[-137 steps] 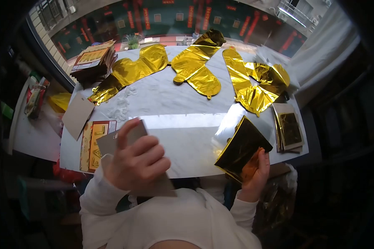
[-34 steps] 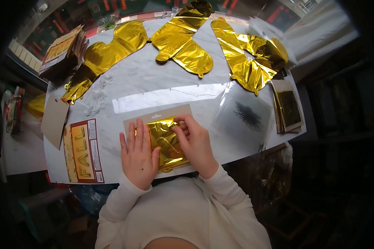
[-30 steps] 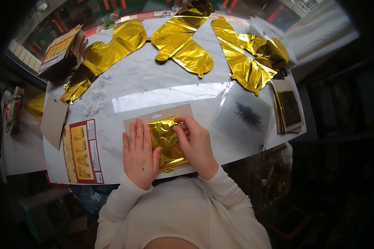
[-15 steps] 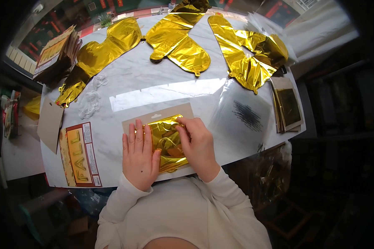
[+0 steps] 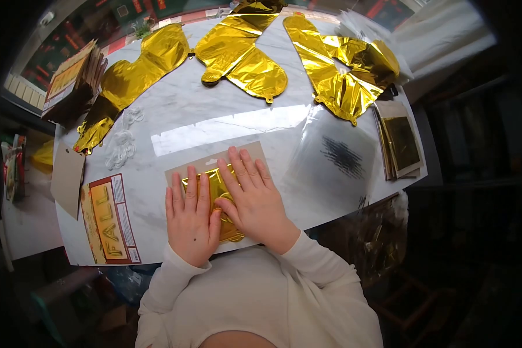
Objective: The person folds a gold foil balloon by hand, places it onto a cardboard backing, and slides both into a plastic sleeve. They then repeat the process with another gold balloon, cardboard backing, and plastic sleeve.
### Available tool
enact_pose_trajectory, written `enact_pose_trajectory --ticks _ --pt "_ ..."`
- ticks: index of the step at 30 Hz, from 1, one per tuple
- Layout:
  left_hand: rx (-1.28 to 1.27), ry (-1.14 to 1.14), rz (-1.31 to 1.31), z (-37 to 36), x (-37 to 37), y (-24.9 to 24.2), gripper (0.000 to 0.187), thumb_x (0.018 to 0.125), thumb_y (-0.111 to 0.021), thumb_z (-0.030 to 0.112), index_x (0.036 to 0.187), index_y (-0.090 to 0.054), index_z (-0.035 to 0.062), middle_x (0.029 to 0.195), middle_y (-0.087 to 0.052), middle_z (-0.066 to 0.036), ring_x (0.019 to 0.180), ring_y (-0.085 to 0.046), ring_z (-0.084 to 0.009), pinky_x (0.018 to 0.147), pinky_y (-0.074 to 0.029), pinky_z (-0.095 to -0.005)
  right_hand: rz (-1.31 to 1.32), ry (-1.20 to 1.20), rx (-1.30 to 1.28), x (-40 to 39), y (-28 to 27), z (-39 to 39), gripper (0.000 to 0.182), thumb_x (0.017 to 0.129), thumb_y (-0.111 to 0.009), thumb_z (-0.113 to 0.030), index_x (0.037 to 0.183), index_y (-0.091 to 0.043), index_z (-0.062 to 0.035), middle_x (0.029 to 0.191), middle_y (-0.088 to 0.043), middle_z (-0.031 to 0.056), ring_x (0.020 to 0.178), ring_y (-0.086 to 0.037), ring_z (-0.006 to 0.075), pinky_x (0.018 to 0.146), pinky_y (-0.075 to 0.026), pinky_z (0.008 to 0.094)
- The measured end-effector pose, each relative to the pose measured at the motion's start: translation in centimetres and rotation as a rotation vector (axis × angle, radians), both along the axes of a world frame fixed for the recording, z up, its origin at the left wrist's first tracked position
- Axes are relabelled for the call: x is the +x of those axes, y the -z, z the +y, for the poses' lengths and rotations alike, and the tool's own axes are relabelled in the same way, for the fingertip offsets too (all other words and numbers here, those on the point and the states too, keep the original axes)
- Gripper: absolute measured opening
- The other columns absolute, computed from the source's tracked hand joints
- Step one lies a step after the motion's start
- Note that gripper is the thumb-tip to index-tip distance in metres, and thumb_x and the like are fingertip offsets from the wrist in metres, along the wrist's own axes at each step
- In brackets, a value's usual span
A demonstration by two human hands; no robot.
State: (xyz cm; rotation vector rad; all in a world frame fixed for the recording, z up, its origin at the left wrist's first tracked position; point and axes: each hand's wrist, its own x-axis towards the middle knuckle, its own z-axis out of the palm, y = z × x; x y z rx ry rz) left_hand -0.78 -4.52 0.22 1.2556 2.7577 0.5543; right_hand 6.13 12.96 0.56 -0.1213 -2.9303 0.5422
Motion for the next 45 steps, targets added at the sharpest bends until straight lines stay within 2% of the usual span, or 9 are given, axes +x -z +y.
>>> enact_pose_trajectory --ticks 16,19,21,28,31,33,36,39,45 --pt "0.139 -0.033 -0.033 -0.6 0.2 0.5 0.079 0.100 -0.064 0.028 0.164 -0.032 -0.0045 0.170 -0.021 -0.036 0.160 -0.018 -0.0525 0.128 -0.018 -0.0591 0.023 0.014 0.011 -0.1 0.5 0.2 0.070 0.104 -0.059 -0.040 0.163 -0.041 -0.0067 0.172 -0.028 0.0244 0.159 -0.027 0.0435 0.128 -0.023 0.0528" --pt "0.294 -0.005 0.041 -1.8 1.7 -0.6 0.077 0.096 -0.069 0.020 0.161 -0.036 -0.0056 0.168 -0.025 -0.037 0.157 -0.026 -0.0538 0.126 -0.024 -0.0599 0.038 0.030 0.020 -0.1 0.7 0.0 0.070 0.104 -0.059 -0.040 0.163 -0.041 -0.0067 0.172 -0.029 0.0246 0.159 -0.027 0.0437 0.128 -0.023 0.0531" --pt "0.375 0.254 0.059 -3.1 2.7 -1.6 0.066 0.094 -0.070 0.015 0.152 -0.048 -0.0097 0.161 -0.038 -0.038 0.146 -0.044 -0.0557 0.119 -0.039 -0.0587 0.042 0.035 0.014 0.0 0.7 -0.5 0.070 0.104 -0.059 -0.040 0.163 -0.041 -0.0067 0.172 -0.029 0.0246 0.159 -0.027 0.0439 0.128 -0.023 0.0533" --pt "0.368 -0.074 0.036 -5.0 2.0 -0.5 0.066 0.092 -0.072 0.015 0.150 -0.051 -0.0090 0.159 -0.043 -0.036 0.142 -0.050 -0.0533 0.113 -0.048 -0.0510 0.048 0.027 -0.012 0.1 0.7 -2.1 0.070 0.104 -0.058 -0.040 0.164 -0.041 -0.0064 0.171 -0.029 0.0255 0.158 -0.029 0.0451 0.127 -0.024 0.0535" --pt "0.382 -0.035 -0.026 -4.7 2.4 -0.8 0.077 0.091 -0.077 0.026 0.153 -0.048 -0.0081 0.161 -0.040 -0.035 0.147 -0.045 -0.0534 0.117 -0.043 -0.0544 0.045 0.033 0.006 0.1 0.8 -2.3 0.071 0.104 -0.059 -0.040 0.163 -0.040 -0.0059 0.170 -0.031 0.0257 0.158 -0.029 0.0447 0.128 -0.023 0.0536" --pt "0.222 0.164 -0.032 -3.9 3.3 -1.9 0.095 0.088 -0.083 0.040 0.159 -0.040 -0.0055 0.167 -0.031 -0.034 0.156 -0.031 -0.0514 0.124 -0.030 -0.0607 0.042 0.031 0.020 0.1 1.1 -2.7 0.071 0.104 -0.059 -0.040 0.163 -0.040 -0.0054 0.169 -0.033 0.0258 0.158 -0.029 0.0440 0.128 -0.023 0.0532" --pt "0.124 0.158 -0.098 -4.0 3.7 -0.2 0.110 0.082 -0.085 0.051 0.162 -0.034 -0.0047 0.170 -0.028 -0.031 0.161 -0.022 -0.0477 0.126 -0.016 -0.0679 0.046 0.057 0.057 0.4 1.3 -3.2 0.070 0.104 -0.059 -0.039 0.163 -0.041 -0.0051 0.169 -0.032 0.0266 0.158 -0.030 0.0443 0.128 -0.023 0.0539" --pt "0.011 0.150 0.014 -4.7 4.1 1.1 0.114 0.079 -0.088 0.047 0.163 -0.030 -0.0054 0.172 -0.024 -0.029 0.163 -0.019 -0.0445 0.125 -0.009 -0.0717 0.023 0.098 0.025 1.0 1.1 -4.2 0.067 0.105 -0.054 -0.035 0.163 -0.040 -0.0045 0.170 -0.030 0.0277 0.157 -0.029 0.0462 0.127 -0.024 0.0557" --pt "-0.031 0.132 0.098 -5.5 4.1 1.6 0.120 0.068 -0.093 0.032 0.164 -0.029 -0.0013 0.173 -0.025 -0.026 0.163 -0.021 -0.0398 0.125 -0.012 -0.0736 0.072 0.104 -0.009 1.2 1.2 -4.7 0.068 0.107 -0.055 -0.038 0.164 -0.040 -0.0044 0.171 -0.029 0.0278 0.158 -0.029 0.0449 0.128 -0.023 0.0517"
